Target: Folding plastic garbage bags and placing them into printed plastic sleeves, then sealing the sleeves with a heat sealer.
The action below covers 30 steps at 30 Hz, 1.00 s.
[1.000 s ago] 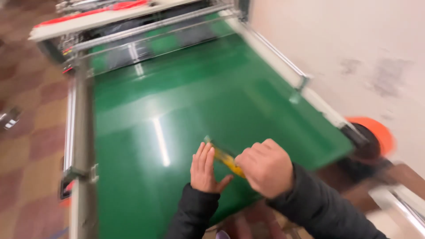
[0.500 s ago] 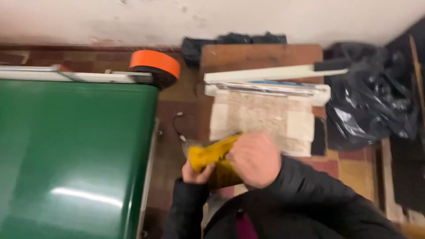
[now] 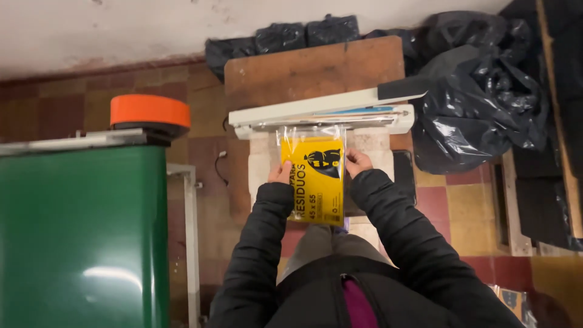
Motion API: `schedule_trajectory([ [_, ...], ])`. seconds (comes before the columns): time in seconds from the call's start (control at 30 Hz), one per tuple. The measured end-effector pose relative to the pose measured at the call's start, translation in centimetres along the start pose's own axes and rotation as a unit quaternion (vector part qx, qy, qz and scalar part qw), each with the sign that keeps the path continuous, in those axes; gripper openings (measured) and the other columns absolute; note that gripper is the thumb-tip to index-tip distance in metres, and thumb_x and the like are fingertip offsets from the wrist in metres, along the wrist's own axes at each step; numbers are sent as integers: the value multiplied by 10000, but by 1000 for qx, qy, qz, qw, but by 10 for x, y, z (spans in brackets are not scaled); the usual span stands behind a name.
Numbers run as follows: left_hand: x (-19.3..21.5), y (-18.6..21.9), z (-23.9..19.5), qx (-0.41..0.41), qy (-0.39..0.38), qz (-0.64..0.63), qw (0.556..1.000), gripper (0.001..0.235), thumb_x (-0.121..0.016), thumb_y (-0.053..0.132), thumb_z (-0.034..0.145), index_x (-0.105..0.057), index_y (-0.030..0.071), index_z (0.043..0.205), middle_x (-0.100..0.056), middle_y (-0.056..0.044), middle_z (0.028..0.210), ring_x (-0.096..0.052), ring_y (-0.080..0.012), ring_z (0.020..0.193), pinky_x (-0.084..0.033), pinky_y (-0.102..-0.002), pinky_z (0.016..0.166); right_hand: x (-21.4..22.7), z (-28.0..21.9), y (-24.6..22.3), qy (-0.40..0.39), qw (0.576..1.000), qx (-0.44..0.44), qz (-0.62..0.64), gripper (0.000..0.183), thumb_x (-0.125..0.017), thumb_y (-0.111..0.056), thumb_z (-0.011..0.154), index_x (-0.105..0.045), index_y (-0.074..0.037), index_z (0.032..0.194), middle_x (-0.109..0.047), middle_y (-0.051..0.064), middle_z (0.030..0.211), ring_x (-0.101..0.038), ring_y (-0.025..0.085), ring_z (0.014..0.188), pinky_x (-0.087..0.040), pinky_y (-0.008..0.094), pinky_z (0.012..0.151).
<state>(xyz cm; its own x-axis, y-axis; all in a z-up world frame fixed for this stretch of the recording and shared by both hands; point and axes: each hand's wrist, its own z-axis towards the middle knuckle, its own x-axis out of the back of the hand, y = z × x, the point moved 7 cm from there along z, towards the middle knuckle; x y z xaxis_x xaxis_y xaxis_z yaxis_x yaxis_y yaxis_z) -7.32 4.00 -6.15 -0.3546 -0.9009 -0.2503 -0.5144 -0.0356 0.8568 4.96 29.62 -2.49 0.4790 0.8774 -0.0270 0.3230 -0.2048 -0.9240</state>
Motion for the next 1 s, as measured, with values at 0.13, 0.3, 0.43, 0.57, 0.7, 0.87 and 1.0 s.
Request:
schedule_trajectory([
  [0.13, 10, 27, 36, -99, 69, 205, 971, 353, -610, 361, 995, -740, 50, 1101, -770, -107, 953, -708, -247, 860, -558, -382, 783, 42, 43, 31, 42, 989, 92, -104, 146, -678, -130, 967, -695, -33, 1076, -701, 13, 835, -631, 93, 721, -504, 250, 640],
  [0.3, 28, 65, 41, -94, 130, 382, 910, 336, -626, 411, 945, -711, 90, 994, -746, -174, 914, -711, -380, 868, -554, -459, 790, 83, 28, 7, 124, 992, 7, -36, 170, -734, -123, 952, -697, 3, 1060, -640, 31, 787, -538, 111, 616, -411, 279, 534],
  [0.43, 21, 116, 32, -90, 138, 407, 899, 332, -594, 412, 960, -701, 98, 983, -742, -182, 914, -696, -404, 872, -545, -486, 784, 114, 30, -18, 146, 983, -26, -104, 198, -736, -135, 941, -685, 15, 1061, -660, 46, 783, -557, 129, 589, -425, 295, 511],
  [0.57, 24, 120, 40, -94, 184, 465, 861, 322, -557, 410, 981, -694, 119, 973, -722, -206, 870, -671, -452, 840, -522, -552, 756, 127, 37, -30, 146, 973, -9, -177, 200, -721, -120, 928, -694, 10, 1078, -684, 43, 801, -601, 118, 622, -464, 282, 531],
  [0.7, 27, 117, 50, -56, 233, 489, 839, 329, -545, 420, 984, -677, 121, 939, -713, -211, 827, -671, -471, 799, -523, -582, 722, 124, 34, -47, 129, 977, -21, -167, 183, -684, -106, 949, -692, 13, 1087, -685, 55, 802, -600, 128, 629, -457, 285, 536],
  [0.87, 30, 131, 56, -8, 243, 511, 825, 338, -537, 423, 977, -664, 112, 938, -717, -230, 849, -674, -483, 804, -531, -586, 726, 134, 42, -39, 110, 980, -4, -165, 182, -681, -93, 954, -686, 16, 1099, -692, 52, 822, -601, 128, 647, -464, 283, 558],
  [1.0, 37, 136, 58, 4, 242, 513, 823, 344, -534, 431, 978, -671, 116, 976, -721, -240, 869, -676, -483, 825, -532, -580, 747, 136, 43, -41, 78, 979, 58, -182, 195, -684, -83, 963, -685, 17, 1130, -706, 34, 871, -635, 84, 733, -502, 241, 627],
])
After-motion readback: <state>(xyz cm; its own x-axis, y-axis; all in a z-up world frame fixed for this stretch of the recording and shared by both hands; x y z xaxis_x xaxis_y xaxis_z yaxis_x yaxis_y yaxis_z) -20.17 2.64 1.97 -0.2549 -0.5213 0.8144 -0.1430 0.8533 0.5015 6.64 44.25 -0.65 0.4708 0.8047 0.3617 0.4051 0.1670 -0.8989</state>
